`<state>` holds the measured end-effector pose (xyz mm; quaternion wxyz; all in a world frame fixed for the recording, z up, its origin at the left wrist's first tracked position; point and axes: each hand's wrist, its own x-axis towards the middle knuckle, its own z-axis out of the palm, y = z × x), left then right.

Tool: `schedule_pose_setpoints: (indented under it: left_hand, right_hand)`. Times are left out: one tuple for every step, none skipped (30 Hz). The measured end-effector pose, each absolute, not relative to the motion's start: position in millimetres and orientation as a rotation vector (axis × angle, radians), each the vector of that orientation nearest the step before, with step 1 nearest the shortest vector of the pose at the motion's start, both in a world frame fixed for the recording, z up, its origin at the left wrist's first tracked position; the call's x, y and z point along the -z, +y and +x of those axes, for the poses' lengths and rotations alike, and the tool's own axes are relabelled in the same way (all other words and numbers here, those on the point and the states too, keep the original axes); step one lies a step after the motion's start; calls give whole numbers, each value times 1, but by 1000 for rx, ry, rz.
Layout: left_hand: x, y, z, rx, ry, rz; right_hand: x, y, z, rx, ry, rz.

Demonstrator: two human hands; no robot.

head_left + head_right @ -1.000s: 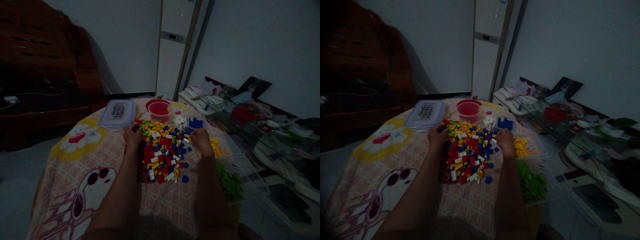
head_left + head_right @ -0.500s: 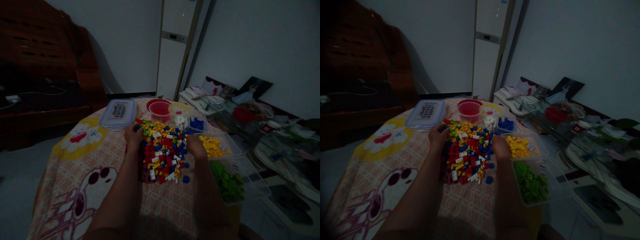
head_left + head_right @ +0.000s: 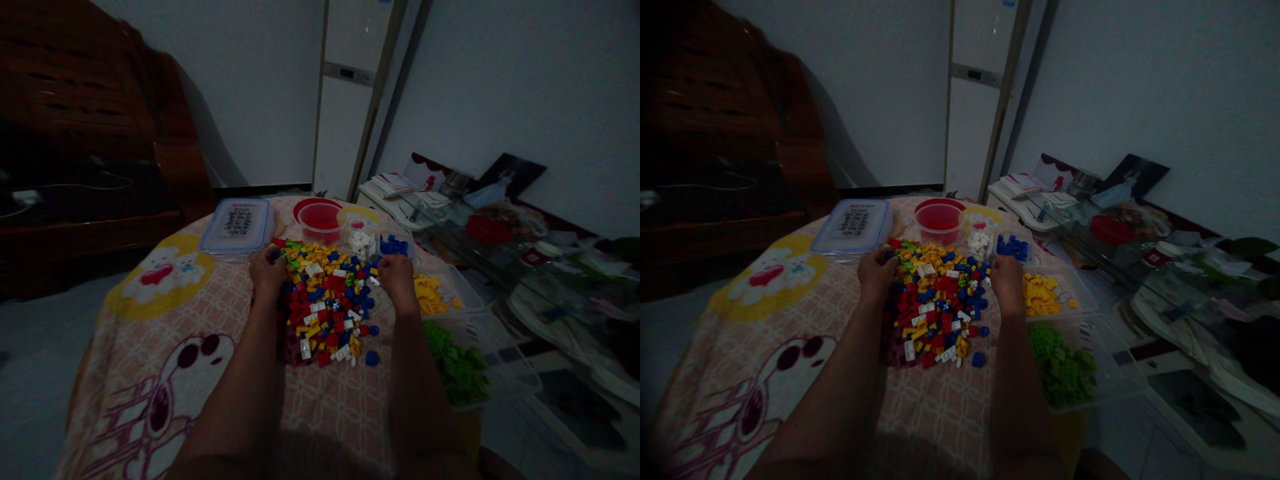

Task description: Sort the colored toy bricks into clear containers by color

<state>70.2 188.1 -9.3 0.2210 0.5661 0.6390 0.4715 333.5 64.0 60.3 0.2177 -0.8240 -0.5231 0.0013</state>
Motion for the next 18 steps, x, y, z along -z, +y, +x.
schedule_pose_setpoints:
  left_hand:
    - [9,188,70,-1301,1768,1567]
    - [9,188,70,-1299,1769,1567]
    - [9,188,71,-1296,1770,1567]
    - [9,188,71,-1295,1771,1566]
    - [9,188,71,-1297,1770,1567]
    - [9,188,71,-1300,1771,1568]
    - [9,188,71,-1302,1772,1567]
    - [10,188,71,-1303,1771,1569]
    - [10,188,71,-1305,1771,1568]
    - [10,189,71,-1304,1770,1566]
    - [11,189,70,-1303,1768,1563]
    - [11,189,71,-1302,1767,1559]
    - [11,188,71,-1302,1766,1557]
    - [11,188,71,-1304,1764,1555]
    - [11,188,71,-1303,1762,1554]
    - [10,188,71,-1302,1761,1554]
    - [10,187,71,-1301,1761,1552]
    - [9,187,71,-1298,1763,1551]
  right_hand:
    - [-57,66,338,27,-1352,-2218]
    - [-52,69,342,58,-1256,-2153]
    - [-48,71,346,85,-1161,-2091]
    - [-44,72,349,106,-1075,-2035]
    - [-41,74,351,123,-1002,-1989]
    - [-39,75,353,132,-951,-1953]
    - [-38,76,354,137,-924,-1929]
    - [-38,76,354,142,-922,-1917]
    - [-39,76,354,150,-942,-1916]
    - [-40,76,353,155,-975,-1926]
    - [-42,75,352,150,-1013,-1944]
    - [-44,75,351,129,-1060,-1966]
    - [-47,73,349,93,-1113,-1994]
    - [-49,72,346,43,-1171,-2030]
    - [-52,69,343,-19,-1235,-2075]
    - [-55,67,340,-88,-1306,-2127]
    - [-58,64,337,-162,-1380,-2180]
    - [-61,62,333,-236,-1450,-2232]
